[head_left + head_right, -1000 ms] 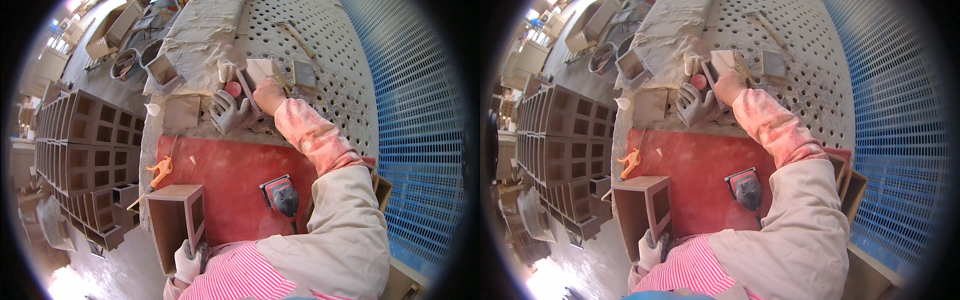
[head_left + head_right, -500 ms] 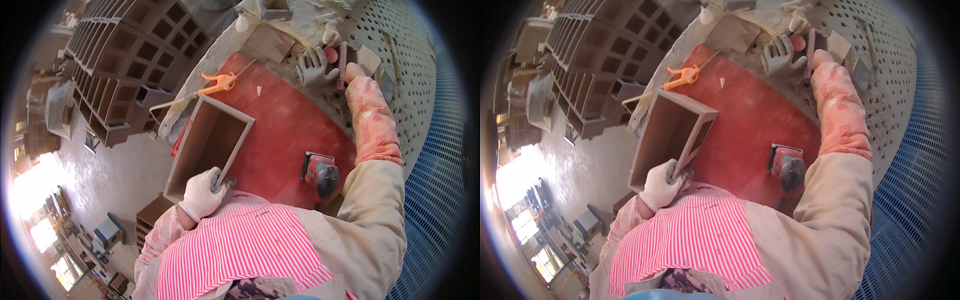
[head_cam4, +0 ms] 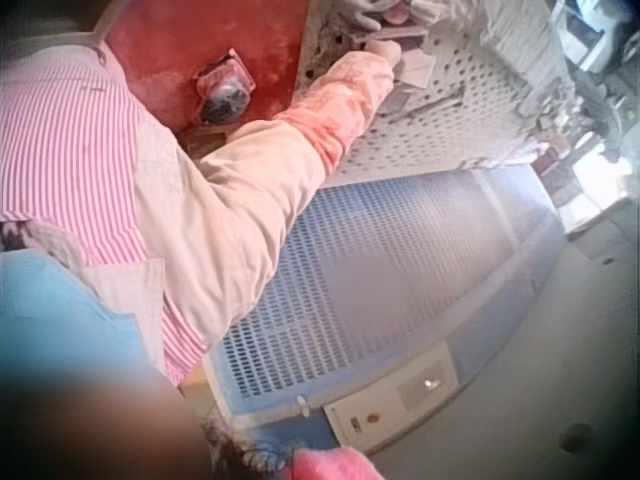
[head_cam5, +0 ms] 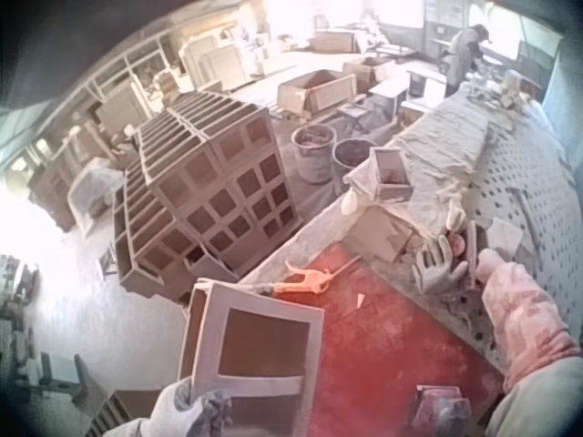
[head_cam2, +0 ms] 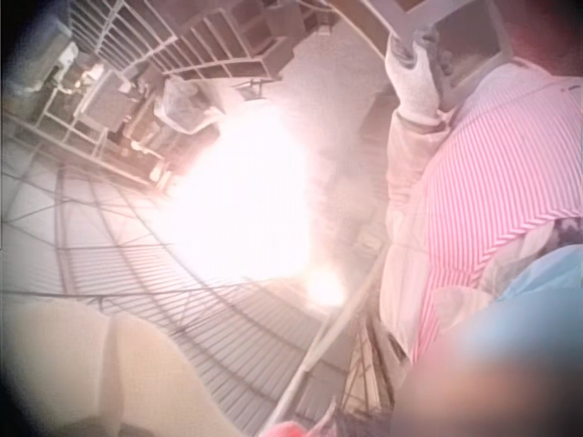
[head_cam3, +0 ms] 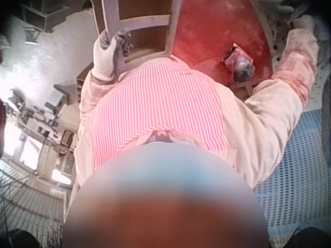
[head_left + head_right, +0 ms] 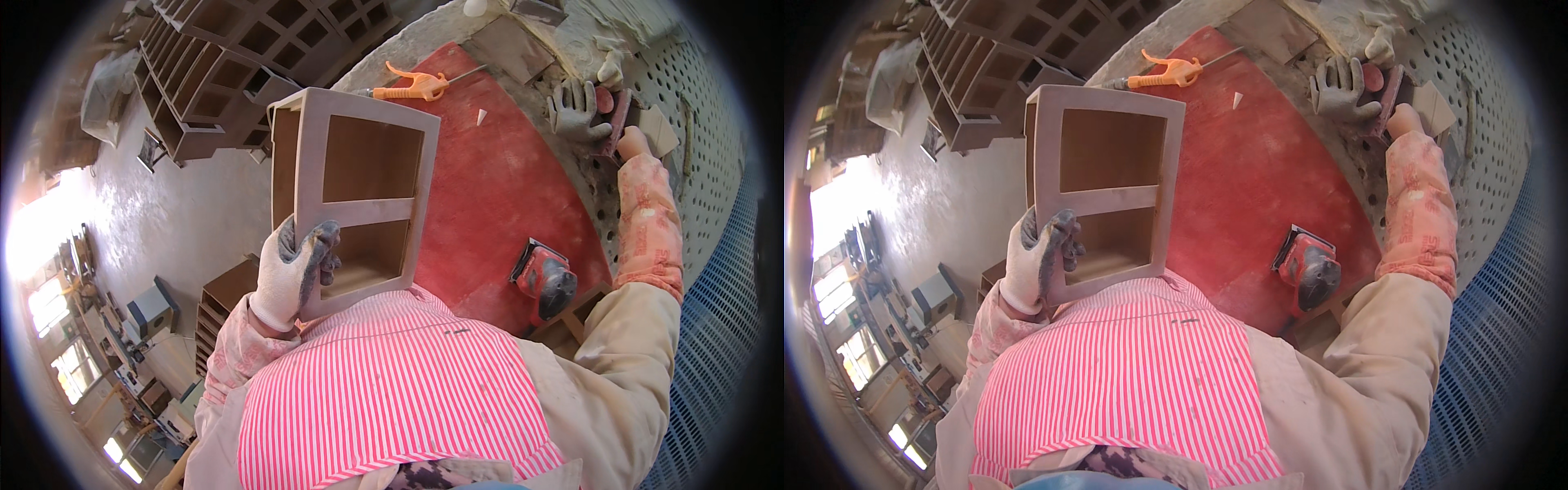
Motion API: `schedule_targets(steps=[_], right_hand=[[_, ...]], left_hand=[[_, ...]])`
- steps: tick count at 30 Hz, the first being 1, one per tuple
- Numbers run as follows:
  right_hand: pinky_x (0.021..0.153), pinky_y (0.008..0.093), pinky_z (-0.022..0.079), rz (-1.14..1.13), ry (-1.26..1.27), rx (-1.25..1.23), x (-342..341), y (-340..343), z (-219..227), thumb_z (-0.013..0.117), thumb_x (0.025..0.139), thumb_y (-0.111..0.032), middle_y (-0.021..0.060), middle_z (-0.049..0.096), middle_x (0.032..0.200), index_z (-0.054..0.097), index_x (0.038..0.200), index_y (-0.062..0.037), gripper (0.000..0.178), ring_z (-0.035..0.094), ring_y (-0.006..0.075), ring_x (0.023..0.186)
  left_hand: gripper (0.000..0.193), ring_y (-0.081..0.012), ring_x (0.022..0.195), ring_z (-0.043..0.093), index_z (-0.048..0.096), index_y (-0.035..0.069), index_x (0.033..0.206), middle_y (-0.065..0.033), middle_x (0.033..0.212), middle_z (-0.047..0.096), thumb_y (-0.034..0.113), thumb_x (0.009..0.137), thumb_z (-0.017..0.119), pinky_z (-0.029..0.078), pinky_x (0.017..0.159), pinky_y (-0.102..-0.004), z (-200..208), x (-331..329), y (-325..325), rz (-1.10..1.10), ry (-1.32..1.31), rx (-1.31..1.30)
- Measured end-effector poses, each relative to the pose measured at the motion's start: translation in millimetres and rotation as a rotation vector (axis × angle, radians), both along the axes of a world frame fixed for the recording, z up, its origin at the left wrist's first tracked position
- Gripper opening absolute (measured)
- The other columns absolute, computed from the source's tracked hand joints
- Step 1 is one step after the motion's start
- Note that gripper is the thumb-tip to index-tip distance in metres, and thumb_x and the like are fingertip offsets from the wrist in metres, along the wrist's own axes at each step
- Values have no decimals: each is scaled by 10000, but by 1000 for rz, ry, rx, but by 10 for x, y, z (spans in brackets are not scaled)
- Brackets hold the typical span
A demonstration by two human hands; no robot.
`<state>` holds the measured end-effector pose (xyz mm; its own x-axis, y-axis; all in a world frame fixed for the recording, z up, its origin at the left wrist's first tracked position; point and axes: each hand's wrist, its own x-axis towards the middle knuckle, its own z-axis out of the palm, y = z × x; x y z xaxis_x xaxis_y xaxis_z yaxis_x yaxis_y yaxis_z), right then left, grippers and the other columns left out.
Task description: The person assembles a small wooden cabinet by applying glue to joints, inserting a divider, and securing parts with a nail gun. They then sand the surfaces with an orbital sander and wipe the piece with a cloth.
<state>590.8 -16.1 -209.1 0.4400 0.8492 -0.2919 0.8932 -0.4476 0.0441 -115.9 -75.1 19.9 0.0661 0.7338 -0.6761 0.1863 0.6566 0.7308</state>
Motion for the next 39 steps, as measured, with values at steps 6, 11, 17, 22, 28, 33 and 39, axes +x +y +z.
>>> schedule_targets(steps=[6,11,17,22,28,33,39], right_hand=[[967,523,575,-75,-106,27,138,31,-186,728,937,-296,287,759,1158,791,1078,16,348,723,452,1150],[930,534,572,-150,-119,-16,314,98,-272,684,936,-217,323,756,1108,776,1073,42,308,728,480,1112],[971,498,584,-343,110,-83,123,165,-19,725,926,-254,278,773,1144,804,1058,19,314,735,431,1154],[972,519,588,-129,-185,87,-297,107,262,706,923,-218,277,763,1172,778,1109,-8,289,732,445,1144],[965,519,593,5,-194,29,-525,67,684,726,931,-254,279,761,1149,765,1102,-2,308,735,449,1117],[956,532,590,21,-248,133,-682,-22,944,697,951,-269,275,757,1137,796,1052,-22,285,734,443,1105],[851,447,615,140,-125,667,-1053,-314,1539,691,946,-191,184,769,959,793,1049,-14,229,754,377,917]], left_hand=[[265,-108,707,671,668,43,1212,-25,984,695,252,1061,731,516,576,-254,-6,-138,-98,140,-45,-16],[235,-121,710,678,665,37,1212,-40,1013,693,226,1077,697,522,577,-264,-54,-198,-199,194,-42,23],[269,-118,698,656,662,37,1217,-30,1010,692,262,1077,707,521,586,-264,-80,-104,-296,224,51,10],[312,-115,702,656,647,47,1252,-20,1012,694,283,1065,730,523,600,-260,-143,54,-337,197,42,43],[268,-122,707,665,633,44,1266,-29,1023,691,226,1076,682,537,613,-259,-185,178,-369,176,32,38],[263,-122,693,659,615,32,1265,-44,1035,685,208,1074,659,543,614,-259,-240,309,-374,181,-48,30],[259,-118,669,634,612,19,1251,-46,1036,679,197,1071,661,547,607,-268,-238,369,-354,170,-43,25]])
